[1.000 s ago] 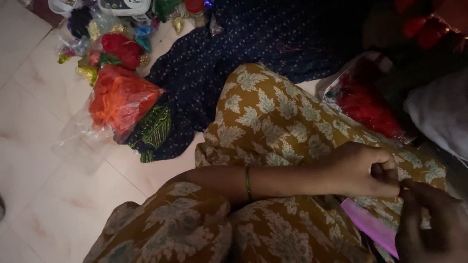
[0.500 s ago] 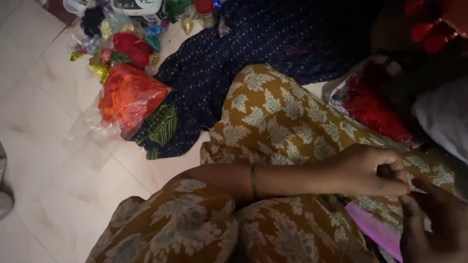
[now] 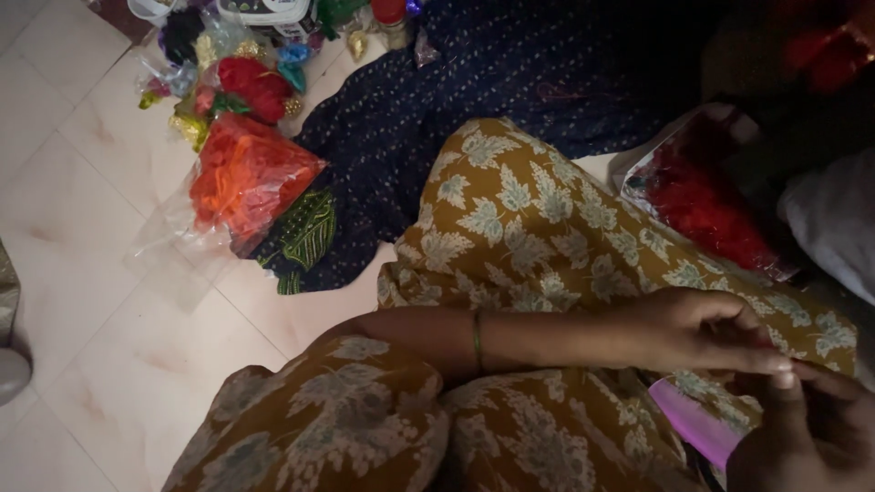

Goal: The recorder is attaching decorative pom-pom tassels and ribbons to the edge of a red saree.

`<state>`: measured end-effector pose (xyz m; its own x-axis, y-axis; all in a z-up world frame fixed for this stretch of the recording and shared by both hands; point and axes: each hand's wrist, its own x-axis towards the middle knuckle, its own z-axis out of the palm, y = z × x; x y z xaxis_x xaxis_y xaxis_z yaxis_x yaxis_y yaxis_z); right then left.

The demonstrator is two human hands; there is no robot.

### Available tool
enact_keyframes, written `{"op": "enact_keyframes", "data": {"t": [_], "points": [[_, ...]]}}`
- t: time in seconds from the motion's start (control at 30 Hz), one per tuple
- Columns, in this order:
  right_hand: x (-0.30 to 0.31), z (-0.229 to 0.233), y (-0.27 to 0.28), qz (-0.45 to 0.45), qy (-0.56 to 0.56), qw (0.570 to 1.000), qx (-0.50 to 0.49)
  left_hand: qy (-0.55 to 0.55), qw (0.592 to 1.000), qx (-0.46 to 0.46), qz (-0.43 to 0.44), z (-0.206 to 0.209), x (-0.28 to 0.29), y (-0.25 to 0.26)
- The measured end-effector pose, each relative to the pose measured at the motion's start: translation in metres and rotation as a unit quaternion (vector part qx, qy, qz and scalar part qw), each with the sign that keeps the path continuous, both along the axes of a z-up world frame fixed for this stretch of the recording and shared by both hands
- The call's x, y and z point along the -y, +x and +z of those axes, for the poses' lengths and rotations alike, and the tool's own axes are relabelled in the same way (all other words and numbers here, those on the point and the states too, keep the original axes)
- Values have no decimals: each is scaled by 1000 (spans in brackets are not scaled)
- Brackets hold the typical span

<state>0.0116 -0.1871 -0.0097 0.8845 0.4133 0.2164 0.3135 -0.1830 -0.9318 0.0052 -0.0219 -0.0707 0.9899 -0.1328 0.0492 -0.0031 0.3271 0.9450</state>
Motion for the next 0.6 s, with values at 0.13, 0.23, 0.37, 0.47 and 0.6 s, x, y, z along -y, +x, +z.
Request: {"op": "enact_keyframes", "data": {"t": [0.13,0.23,0.37,0.47,0.6], "points": [[10,-9,8,-40,-93,994,30,25,999,28,18,-10,3,4],[7,-6,5,-25,-68,997,13,2,1000,13,20,-18,4,7],[23,-17,9,-35,-171,963,205,89,994,24,64,-27,5,9],[-7,25,2,-33,-360,822,440,156,979,91,98,-24,1,4],[5,-9,10,-81,-346,836,419,254,958,77,109,0,-3,-3]]}}
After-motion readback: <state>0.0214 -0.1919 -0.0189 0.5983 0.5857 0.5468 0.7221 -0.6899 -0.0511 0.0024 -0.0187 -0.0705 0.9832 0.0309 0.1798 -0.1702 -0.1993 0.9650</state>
